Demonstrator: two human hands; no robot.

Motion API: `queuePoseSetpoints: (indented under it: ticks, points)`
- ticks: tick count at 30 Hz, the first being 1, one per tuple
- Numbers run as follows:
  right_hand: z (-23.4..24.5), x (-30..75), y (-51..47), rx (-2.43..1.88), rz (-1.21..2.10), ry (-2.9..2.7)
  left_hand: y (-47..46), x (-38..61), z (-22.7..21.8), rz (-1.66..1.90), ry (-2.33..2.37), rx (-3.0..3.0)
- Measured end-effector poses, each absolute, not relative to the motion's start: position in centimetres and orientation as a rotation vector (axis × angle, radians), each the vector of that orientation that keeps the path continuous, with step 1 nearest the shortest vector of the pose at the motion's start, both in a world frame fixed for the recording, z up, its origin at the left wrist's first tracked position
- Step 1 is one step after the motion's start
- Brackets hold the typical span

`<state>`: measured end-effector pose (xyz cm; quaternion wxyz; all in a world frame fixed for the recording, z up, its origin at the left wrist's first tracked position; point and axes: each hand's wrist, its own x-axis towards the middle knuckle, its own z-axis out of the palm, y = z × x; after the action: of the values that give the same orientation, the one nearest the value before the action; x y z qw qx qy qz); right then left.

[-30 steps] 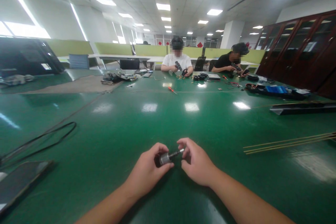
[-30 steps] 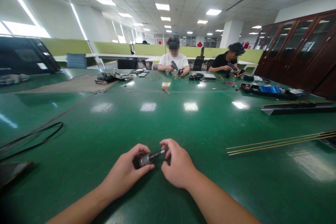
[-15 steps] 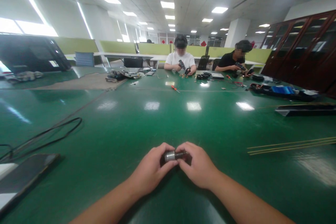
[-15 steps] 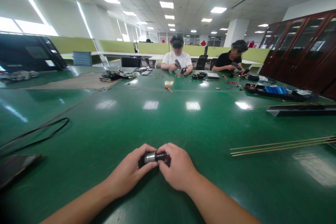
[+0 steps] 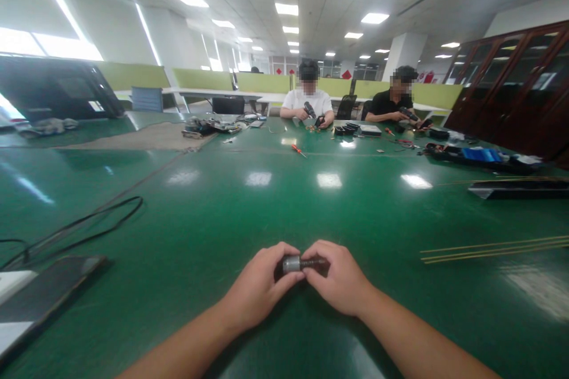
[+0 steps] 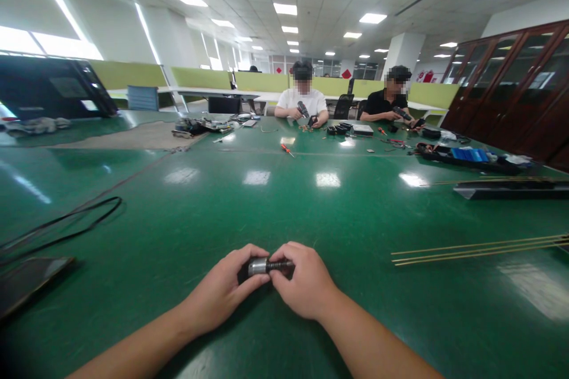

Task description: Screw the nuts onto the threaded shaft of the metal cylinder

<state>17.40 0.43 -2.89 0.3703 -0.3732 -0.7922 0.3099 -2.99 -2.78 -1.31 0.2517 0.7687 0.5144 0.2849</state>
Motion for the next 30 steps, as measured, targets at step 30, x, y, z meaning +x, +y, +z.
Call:
queuePoseSetpoints:
  ticks: [30]
  points:
    - [-2.51, 17.41, 0.59, -1.006, 1.006, -1.919, -2.50, -3.21, -1.45, 0.765, 1.401, 2.052]
